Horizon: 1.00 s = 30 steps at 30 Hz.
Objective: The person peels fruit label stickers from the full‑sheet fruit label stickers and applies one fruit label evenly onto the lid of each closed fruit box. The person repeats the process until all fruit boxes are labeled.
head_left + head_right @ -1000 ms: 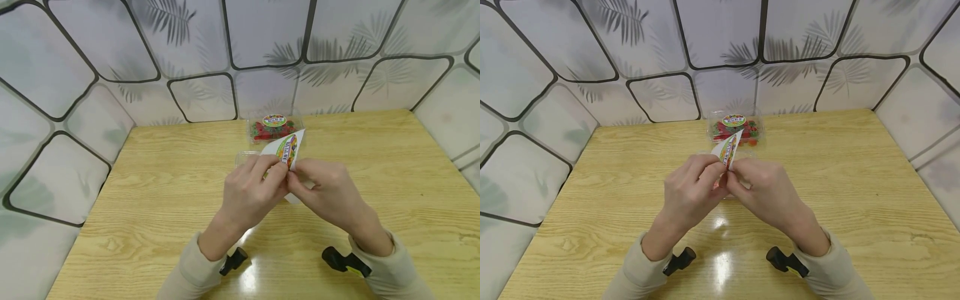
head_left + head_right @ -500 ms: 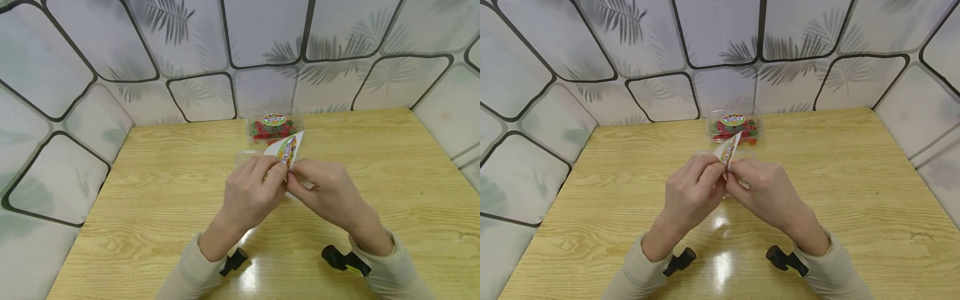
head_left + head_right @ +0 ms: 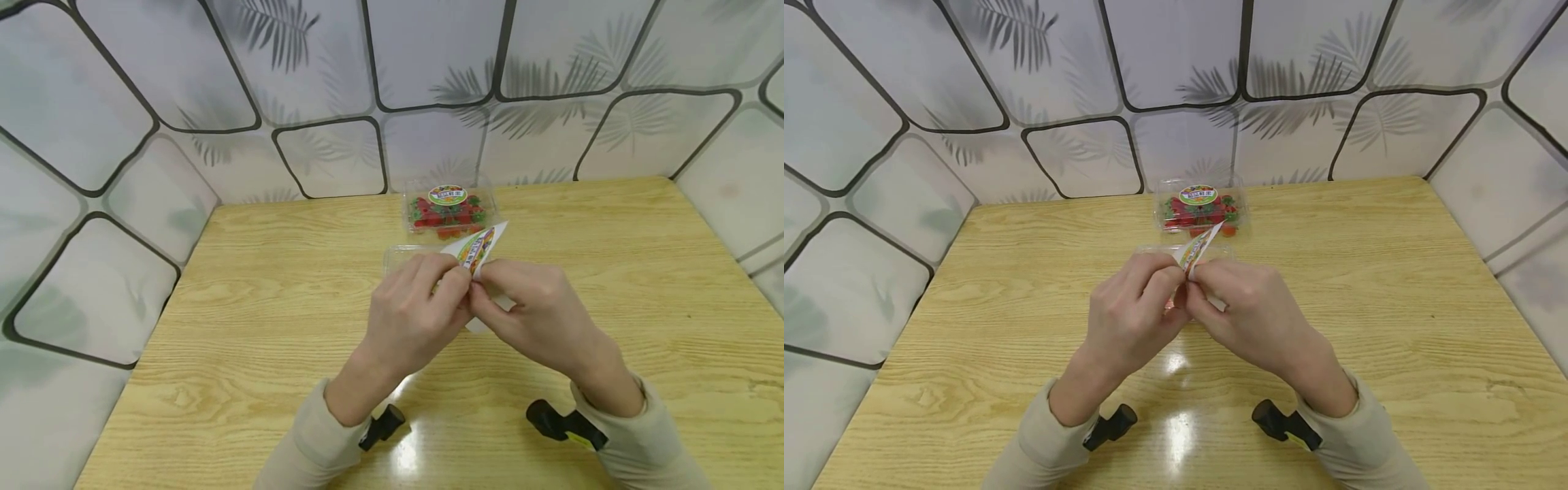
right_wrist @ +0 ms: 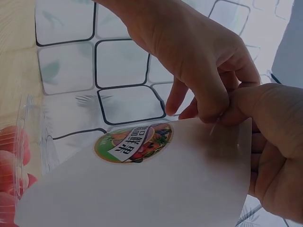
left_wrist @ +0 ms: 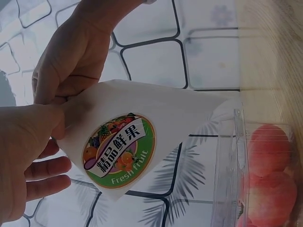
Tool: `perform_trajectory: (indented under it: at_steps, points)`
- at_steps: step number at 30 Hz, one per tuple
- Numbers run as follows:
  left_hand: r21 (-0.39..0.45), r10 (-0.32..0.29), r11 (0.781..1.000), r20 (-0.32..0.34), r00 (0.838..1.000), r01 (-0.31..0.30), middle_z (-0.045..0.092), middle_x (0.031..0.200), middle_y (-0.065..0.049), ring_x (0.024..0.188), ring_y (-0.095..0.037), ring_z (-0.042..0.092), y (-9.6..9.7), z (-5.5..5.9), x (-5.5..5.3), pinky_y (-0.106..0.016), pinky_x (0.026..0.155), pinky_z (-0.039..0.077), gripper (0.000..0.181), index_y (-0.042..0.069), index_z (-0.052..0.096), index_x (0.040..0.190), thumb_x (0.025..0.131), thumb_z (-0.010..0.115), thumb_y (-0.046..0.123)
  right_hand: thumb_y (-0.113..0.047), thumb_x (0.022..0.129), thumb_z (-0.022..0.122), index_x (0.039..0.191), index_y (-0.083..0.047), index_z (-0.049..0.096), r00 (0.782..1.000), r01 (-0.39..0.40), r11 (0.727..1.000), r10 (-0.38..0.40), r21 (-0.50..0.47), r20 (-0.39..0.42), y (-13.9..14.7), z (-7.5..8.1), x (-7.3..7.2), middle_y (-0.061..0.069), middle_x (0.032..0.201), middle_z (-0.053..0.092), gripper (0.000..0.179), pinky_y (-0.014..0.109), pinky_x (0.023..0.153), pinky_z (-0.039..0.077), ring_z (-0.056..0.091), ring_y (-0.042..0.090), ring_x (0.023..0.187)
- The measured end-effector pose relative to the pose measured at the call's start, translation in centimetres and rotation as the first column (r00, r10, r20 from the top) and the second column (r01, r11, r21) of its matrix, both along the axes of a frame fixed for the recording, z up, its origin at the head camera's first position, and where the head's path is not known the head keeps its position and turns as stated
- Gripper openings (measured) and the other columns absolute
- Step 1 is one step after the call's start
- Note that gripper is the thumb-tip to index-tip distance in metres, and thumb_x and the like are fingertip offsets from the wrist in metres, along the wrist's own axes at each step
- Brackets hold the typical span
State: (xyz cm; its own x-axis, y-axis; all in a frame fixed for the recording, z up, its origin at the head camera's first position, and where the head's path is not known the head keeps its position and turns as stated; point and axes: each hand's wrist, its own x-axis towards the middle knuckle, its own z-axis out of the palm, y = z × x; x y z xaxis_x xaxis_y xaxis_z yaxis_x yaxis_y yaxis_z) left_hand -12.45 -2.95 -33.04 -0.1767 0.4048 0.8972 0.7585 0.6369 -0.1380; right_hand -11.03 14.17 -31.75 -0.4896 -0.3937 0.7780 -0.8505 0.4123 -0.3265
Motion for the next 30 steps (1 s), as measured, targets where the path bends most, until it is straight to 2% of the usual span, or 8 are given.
perform_trajectory:
  at_steps: [2, 8, 12, 16, 24, 30]
  points:
    - [0.003, -0.009, 1.000, 0.000, 1.000, 0.009, 0.065, 0.083, -0.003, 0.070, -0.016, 0.061, -0.01, -0.03, -0.02, -0.025, 0.060, 0.052, 0.004, 0.007, 0.061, 0.082, 0.084, 0.064, 0.009, -0.021, 0.103, 0.048, 0.071, -0.009, 0.057, 1.000, 0.004, 1.000, -0.004, 0.000, 0.000, 0.04, 0.04, -0.03, -0.004, 0.065, 0.053, 0.035, 0.016, 0.050, 0.037, 0.042, 0.003, 0.057]
    - [0.022, -0.028, 0.999, 0.005, 1.000, 0.028, 0.064, 0.083, -0.003, 0.070, -0.016, 0.061, -0.13, -0.04, -0.09, -0.024, 0.060, 0.052, 0.004, 0.007, 0.061, 0.083, 0.081, 0.063, 0.006, -0.022, 0.102, 0.050, 0.078, -0.006, 0.063, 0.999, -0.001, 1.000, 0.001, -0.014, 0.036, 0.24, -0.02, -0.17, -0.002, 0.069, 0.060, 0.032, 0.017, 0.052, 0.042, 0.047, 0.005, 0.060]
    - [0.017, -0.023, 1.000, 0.014, 1.000, 0.023, 0.064, 0.085, -0.002, 0.071, -0.016, 0.062, -0.02, -0.02, -0.06, -0.024, 0.060, 0.053, 0.005, 0.008, 0.062, 0.084, 0.084, 0.065, 0.011, -0.013, 0.097, 0.053, 0.076, -0.006, 0.061, 0.999, 0.001, 1.000, 0.000, -0.020, 0.043, 0.37, -0.13, -0.23, -0.002, 0.068, 0.057, 0.023, 0.018, 0.051, 0.039, 0.045, 0.006, 0.058]
    - [0.017, -0.019, 1.000, 0.013, 1.000, 0.019, 0.064, 0.085, -0.003, 0.071, -0.016, 0.062, 0.14, -0.04, -0.07, -0.024, 0.060, 0.053, 0.007, 0.008, 0.060, 0.085, 0.085, 0.066, 0.012, -0.007, 0.092, 0.054, 0.075, -0.007, 0.061, 0.999, -0.014, 1.000, 0.015, -0.026, 0.048, 0.46, -0.14, -0.22, -0.002, 0.069, 0.059, 0.019, 0.016, 0.054, 0.042, 0.050, 0.005, 0.059]
    - [0.026, -0.024, 0.999, -0.019, 1.000, 0.025, 0.063, 0.083, -0.003, 0.068, -0.015, 0.061, 0.23, -0.07, -0.09, -0.023, 0.056, 0.050, 0.007, 0.008, 0.060, 0.086, 0.083, 0.067, 0.009, -0.021, 0.102, 0.048, 0.075, -0.006, 0.060, 0.999, -0.027, 1.000, 0.028, -0.015, 0.035, 0.53, 0.06, -0.20, -0.002, 0.071, 0.062, 0.033, 0.016, 0.055, 0.045, 0.056, 0.004, 0.061]
    - [0.030, -0.017, 0.999, -0.035, 0.999, 0.018, 0.063, 0.082, -0.001, 0.067, -0.013, 0.060, 0.27, -0.06, -0.03, -0.020, 0.050, 0.045, 0.010, 0.007, 0.061, 0.089, 0.080, 0.067, 0.006, -0.017, 0.101, 0.049, 0.077, -0.007, 0.063, 0.998, -0.044, 0.999, 0.044, -0.025, 0.037, 0.50, 0.12, -0.25, -0.003, 0.072, 0.064, 0.030, 0.017, 0.056, 0.046, 0.057, 0.004, 0.062]
